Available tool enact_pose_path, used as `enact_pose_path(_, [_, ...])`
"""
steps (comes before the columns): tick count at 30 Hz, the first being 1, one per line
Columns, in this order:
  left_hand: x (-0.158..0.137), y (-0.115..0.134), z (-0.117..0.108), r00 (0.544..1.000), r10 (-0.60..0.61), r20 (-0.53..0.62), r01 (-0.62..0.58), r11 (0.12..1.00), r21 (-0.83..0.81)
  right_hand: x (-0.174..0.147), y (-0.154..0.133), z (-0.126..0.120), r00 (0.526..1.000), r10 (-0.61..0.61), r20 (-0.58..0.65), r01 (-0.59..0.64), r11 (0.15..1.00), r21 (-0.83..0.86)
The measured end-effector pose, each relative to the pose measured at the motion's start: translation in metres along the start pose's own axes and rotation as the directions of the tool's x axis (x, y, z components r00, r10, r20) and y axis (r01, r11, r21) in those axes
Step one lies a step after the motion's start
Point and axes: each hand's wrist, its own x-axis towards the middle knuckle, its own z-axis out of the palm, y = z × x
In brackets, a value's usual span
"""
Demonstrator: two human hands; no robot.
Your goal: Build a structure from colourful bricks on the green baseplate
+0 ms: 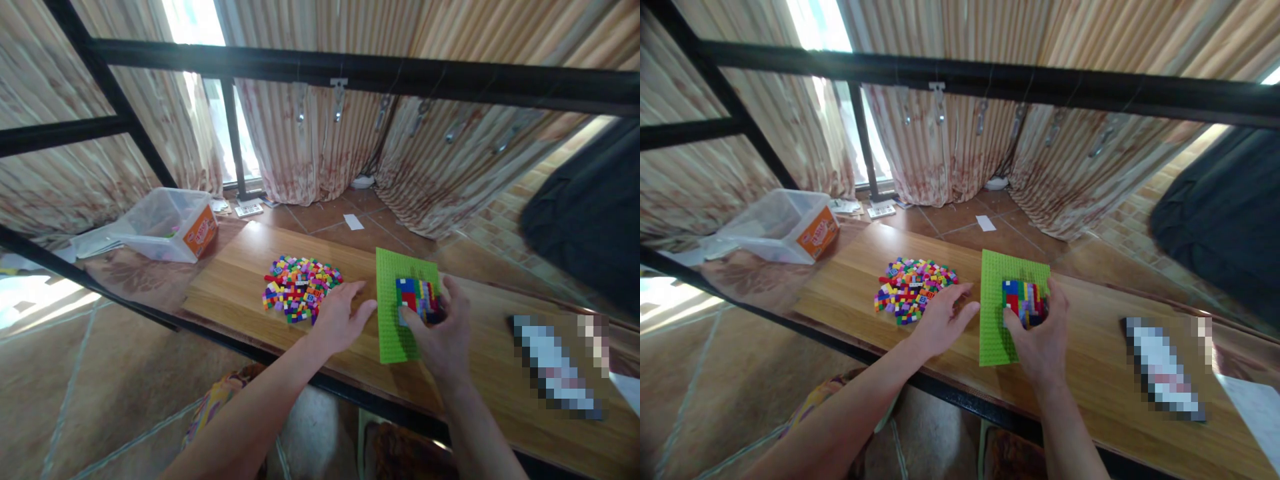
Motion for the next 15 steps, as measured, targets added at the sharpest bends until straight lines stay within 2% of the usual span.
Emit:
enact_pose_path(2, [0.000, 0.004, 0.000, 0.997, -0.038, 0.073, 0.057, 0.960, -0.275, -0.002, -0.003, -0.004, 0.999, -0.032, 0.005, 0.031, 0.989, 0.147])
enact_pose_path(5, [-0.004, 0.014, 0.001, 0.961, 0.028, 0.276, 0.155, 0.770, -0.619, -0.007, -0.008, -0.003, 0.998, -0.051, 0.035, 0.038, 0.953, 0.300])
enact_pose_path(7, [-0.008, 0.021, 0.003, 0.922, 0.074, 0.379, 0.242, 0.655, -0.716, -0.010, -0.012, 0.000, 0.996, -0.074, 0.054, 0.051, 0.938, 0.342])
enact_pose_path(8, [-0.009, 0.024, 0.004, 0.908, 0.078, 0.411, 0.275, 0.629, -0.727, -0.011, -0.014, 0.001, 0.994, -0.084, 0.067, 0.056, 0.935, 0.349])
enact_pose_path(11, [-0.013, 0.026, 0.008, 0.899, 0.048, 0.435, 0.302, 0.651, -0.696, -0.013, -0.019, 0.003, 0.990, -0.115, 0.082, 0.081, 0.935, 0.344])
enact_pose_path(15, [-0.012, 0.017, 0.013, 0.918, 0.050, 0.393, 0.219, 0.761, -0.610, -0.013, -0.021, 0.003, 0.991, -0.126, 0.045, 0.099, 0.920, 0.380])
